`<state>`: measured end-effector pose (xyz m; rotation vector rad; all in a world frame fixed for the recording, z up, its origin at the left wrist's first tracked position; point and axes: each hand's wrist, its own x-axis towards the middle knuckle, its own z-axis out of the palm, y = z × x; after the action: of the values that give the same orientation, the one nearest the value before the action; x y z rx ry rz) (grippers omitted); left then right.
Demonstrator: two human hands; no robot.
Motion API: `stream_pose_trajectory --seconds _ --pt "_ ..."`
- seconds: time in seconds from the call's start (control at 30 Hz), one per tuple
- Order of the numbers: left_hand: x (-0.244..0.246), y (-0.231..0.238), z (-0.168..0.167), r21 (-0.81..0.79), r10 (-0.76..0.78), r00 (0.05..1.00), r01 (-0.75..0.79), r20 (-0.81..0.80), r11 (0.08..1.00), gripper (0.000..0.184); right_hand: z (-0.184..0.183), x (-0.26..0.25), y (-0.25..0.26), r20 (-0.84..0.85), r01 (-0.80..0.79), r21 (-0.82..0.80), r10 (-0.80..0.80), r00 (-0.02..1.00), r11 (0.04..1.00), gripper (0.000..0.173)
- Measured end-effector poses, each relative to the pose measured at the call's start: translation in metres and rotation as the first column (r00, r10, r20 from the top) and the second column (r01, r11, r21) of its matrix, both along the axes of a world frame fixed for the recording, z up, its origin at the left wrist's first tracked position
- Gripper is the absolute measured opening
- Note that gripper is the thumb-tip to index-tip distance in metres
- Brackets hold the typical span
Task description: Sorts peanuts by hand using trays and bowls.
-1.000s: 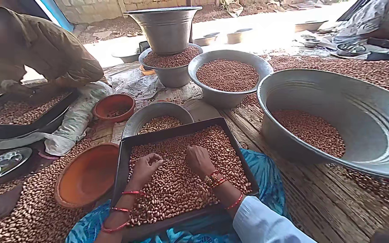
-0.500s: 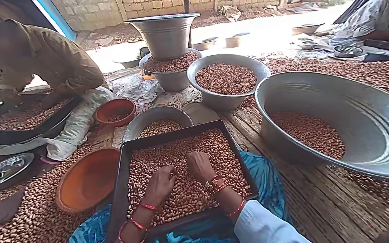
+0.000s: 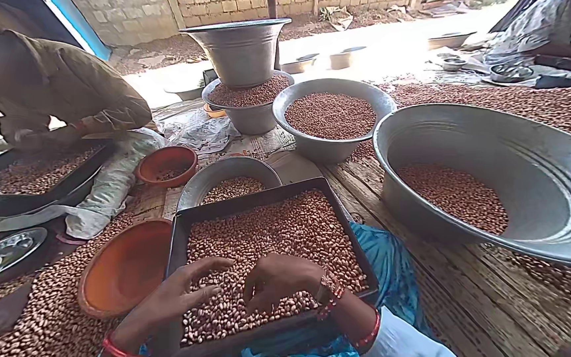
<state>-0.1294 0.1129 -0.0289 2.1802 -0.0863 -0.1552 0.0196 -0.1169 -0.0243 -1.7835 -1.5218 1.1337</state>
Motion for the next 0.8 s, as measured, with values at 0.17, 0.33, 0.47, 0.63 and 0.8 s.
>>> stream_pose_trajectory --seconds 0.17,0.33,0.47,0.63,0.8 --pt "0.036 -0.034 -0.004 0.173 -0.053 0.997 0.062 -0.057 0.983 0.048 0.019 0.039 -0.023 0.248 0.335 0.045 -0.336 0.909 0.941 0.029" --pt "0.083 -0.105 -0.015 0.272 -0.227 0.971 0.239 -0.077 0.932 0.049 0.016 0.097 -0.042 0.549 0.731 -0.006 -0.608 0.573 0.683 0.036" --pt "0.109 -0.124 -0.03 0.361 -0.258 0.963 0.27 -0.08 0.893 0.05 0.005 0.115 -0.033 0.618 0.778 -0.025 -0.602 0.506 0.628 0.036" --pt "0.121 -0.076 -0.047 0.563 -0.02 0.992 0.086 -0.124 0.822 0.054 -0.02 0.071 0.004 0.628 0.664 -0.056 -0.49 0.604 0.746 0.053" --pt "0.092 -0.031 -0.036 0.706 0.246 0.956 -0.065 -0.158 0.705 0.048 -0.039 -0.019 0.028 0.484 0.351 -0.084 -0.27 0.833 0.933 0.055"
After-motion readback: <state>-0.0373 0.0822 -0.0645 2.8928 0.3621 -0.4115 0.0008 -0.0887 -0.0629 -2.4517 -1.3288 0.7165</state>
